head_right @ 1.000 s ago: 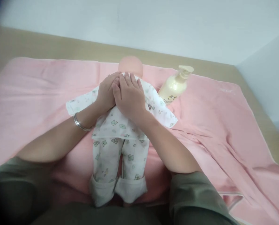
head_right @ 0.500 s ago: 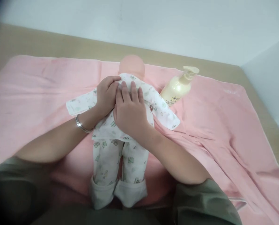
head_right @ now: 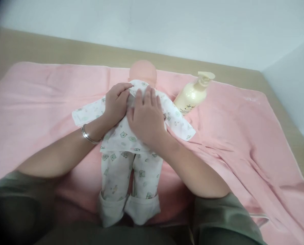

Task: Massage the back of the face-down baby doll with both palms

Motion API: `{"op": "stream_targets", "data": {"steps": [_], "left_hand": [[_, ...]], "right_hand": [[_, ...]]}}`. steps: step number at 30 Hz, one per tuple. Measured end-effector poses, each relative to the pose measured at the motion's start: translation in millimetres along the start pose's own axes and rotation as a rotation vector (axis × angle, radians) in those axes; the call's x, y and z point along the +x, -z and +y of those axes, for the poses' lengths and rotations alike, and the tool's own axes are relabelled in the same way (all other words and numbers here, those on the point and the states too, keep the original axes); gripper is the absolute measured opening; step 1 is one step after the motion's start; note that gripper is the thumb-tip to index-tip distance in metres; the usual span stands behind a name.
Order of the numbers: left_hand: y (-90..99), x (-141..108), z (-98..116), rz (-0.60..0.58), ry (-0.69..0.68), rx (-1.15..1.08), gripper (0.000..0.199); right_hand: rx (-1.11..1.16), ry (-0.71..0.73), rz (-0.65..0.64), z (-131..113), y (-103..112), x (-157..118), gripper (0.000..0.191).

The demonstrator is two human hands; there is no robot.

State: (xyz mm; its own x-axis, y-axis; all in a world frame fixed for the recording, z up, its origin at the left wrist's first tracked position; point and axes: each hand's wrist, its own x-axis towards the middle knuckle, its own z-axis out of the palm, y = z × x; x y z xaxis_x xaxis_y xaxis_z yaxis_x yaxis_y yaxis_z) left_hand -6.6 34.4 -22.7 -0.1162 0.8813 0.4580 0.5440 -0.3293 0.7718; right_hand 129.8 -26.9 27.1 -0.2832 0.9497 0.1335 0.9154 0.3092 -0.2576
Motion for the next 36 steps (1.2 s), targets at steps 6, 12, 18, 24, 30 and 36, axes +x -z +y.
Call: {"op": "stream_targets", "data": {"steps": [6, 12, 18, 24, 30, 36], "left_hand": [[0.6, 3, -1, -0.066, -0.034, 0.069, 0.039], [3.9, 3, 10, -0.117, 0.022, 0.139, 0.038], [5.4, -3, 14, -0.185, 0.021, 0.165, 0.037], [8.8, -33, 33, -0.253, -0.009, 0.242, 0.052], [10.2, -10, 17, -0.222, -0.001, 0.193, 0.046], [12.5, -8, 14, -0.235, -0.038, 0.214, 0.043]], "right_hand": [[0.038, 0.192, -0.037, 4, -3, 6, 0.063], [0.119, -0.005, -0.044, 37, 1, 39, 0.071], [0.118, 0.045, 0.024, 43, -5, 38, 0.069], [0.135, 0.153, -0.07, 59, 4, 46, 0.07], [-0.007, 0.018, -0.018, 19, 7, 16, 0.067], [0.025, 0.022, -0.089, 1, 11, 5, 0.069]]}}
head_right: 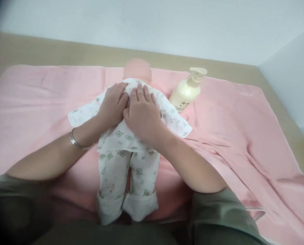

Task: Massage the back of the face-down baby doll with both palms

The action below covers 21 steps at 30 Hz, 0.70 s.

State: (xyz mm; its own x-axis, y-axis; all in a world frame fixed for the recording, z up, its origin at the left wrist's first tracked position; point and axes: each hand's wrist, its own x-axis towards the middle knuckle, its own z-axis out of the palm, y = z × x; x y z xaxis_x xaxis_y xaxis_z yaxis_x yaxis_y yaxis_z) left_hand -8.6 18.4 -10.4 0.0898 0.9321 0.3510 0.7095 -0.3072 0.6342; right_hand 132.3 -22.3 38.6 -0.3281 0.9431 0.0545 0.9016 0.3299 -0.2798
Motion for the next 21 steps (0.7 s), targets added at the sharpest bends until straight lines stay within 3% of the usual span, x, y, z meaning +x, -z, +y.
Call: {"op": "stream_targets", "data": {"steps": [6, 10, 16, 21], "left_hand": [[0.4, -26, 22, -0.066, -0.005, 0.091, 0.054], [-0.3, -20, 16, -0.066, 0.0, 0.039, 0.054], [4.1, 0, 2, -0.116, 0.029, 0.003, 0.053], [5.9, -20, 20, -0.101, -0.03, 0.084, 0.052]], "right_hand": [[0.108, -0.103, 0.005, 27, 0, 27, 0.073], [0.102, -0.053, 0.04, 27, -2, 22, 0.071], [0.036, -0.056, -0.028, 15, 4, 4, 0.072], [0.118, -0.033, 0.013, 37, 1, 25, 0.069]]}}
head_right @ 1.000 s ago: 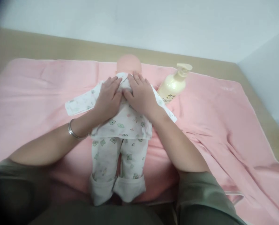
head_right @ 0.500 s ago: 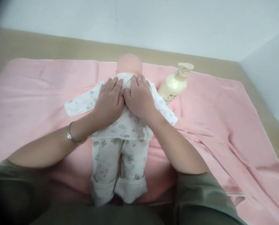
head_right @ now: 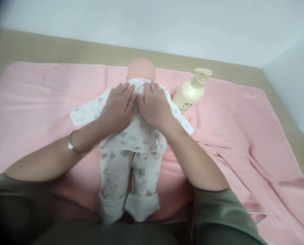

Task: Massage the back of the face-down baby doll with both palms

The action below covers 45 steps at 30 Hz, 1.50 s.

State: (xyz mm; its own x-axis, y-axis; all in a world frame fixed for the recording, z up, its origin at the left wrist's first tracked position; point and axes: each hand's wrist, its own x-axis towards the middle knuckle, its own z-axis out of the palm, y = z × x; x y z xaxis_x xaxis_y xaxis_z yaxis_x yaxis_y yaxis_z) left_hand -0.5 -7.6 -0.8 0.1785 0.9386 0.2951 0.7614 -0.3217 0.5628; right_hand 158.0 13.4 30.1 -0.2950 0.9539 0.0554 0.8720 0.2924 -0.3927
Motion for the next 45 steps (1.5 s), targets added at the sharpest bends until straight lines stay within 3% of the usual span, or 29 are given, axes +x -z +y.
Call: {"op": "stream_targets", "data": {"steps": [5, 11, 15, 19, 24, 31, 35, 41, 45], "left_hand": [[-6.4, -19, 13, 0.028, -0.085, 0.004, 0.056], [-5.0, 6, -6, 0.057, 0.095, -0.144, 0.061], [-4.0, 20, -18, 0.108, 0.084, -0.191, 0.052], [-6.8, 8, -10, 0.096, 0.09, -0.143, 0.059], [-6.9, -12, 10, 0.038, -0.003, -0.079, 0.068], [0.8, 18, -11, 0.052, 0.172, -0.144, 0.051], [-2.2, 23, -17, 0.114, 0.158, -0.13, 0.046], [-5.5, 18, -16, 0.12, 0.154, -0.092, 0.053], [-6.4, 19, -19, 0.131, 0.134, -0.087, 0.051]], "right_hand": [[0.023, -0.036, 0.041, 17, -4, 14, 0.073], [-0.135, 0.009, 0.052, -17, -8, -21, 0.068], [-0.151, 0.069, 0.055, -30, -7, -33, 0.066], [-0.055, 0.004, -0.007, -16, -2, -16, 0.067], [0.007, -0.051, 0.009, 0, 1, 6, 0.072], [-0.208, 0.049, -0.097, -22, 10, -20, 0.072], [-0.252, 0.093, -0.084, -36, 7, -34, 0.072], [-0.046, -0.041, -0.069, -22, 1, -9, 0.076], [0.018, -0.057, -0.007, -11, -4, 3, 0.071]]}}
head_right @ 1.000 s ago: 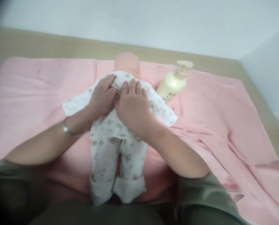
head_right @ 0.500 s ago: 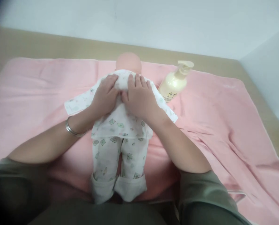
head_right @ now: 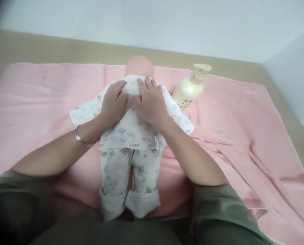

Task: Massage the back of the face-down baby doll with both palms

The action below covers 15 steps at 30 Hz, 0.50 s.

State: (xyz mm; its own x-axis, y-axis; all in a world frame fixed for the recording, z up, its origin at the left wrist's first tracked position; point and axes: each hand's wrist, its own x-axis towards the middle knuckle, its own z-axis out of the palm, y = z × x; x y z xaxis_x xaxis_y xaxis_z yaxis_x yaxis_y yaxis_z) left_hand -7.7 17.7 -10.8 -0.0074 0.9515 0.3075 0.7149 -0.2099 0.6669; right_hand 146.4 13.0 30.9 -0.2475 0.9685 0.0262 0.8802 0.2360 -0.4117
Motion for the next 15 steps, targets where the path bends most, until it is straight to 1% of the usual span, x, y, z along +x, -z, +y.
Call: {"op": "stream_targets", "data": {"steps": [3, 6, 8, 10, 13, 15], "left_hand": [[2.0, -3, 3, -0.019, -0.011, 0.039, 0.052], [8.2, -15, 14, -0.099, -0.058, 0.143, 0.057], [13.0, -24, 23, -0.165, -0.112, 0.207, 0.063], [16.7, -29, 28, -0.206, -0.144, 0.233, 0.065], [20.1, -21, 25, -0.226, -0.122, 0.194, 0.06], [21.9, -8, 17, -0.215, -0.09, 0.143, 0.049]], "right_hand": [[0.01, 0.003, 0.049, 5, -4, 2, 0.069], [-0.003, 0.045, 0.072, 11, -4, 4, 0.069], [-0.029, 0.112, 0.061, 17, -1, 7, 0.069], [-0.06, 0.178, 0.017, 22, 4, 9, 0.07], [-0.133, 0.187, -0.029, 17, 9, 3, 0.069], [-0.197, 0.171, -0.025, 6, 9, -10, 0.067]]}}
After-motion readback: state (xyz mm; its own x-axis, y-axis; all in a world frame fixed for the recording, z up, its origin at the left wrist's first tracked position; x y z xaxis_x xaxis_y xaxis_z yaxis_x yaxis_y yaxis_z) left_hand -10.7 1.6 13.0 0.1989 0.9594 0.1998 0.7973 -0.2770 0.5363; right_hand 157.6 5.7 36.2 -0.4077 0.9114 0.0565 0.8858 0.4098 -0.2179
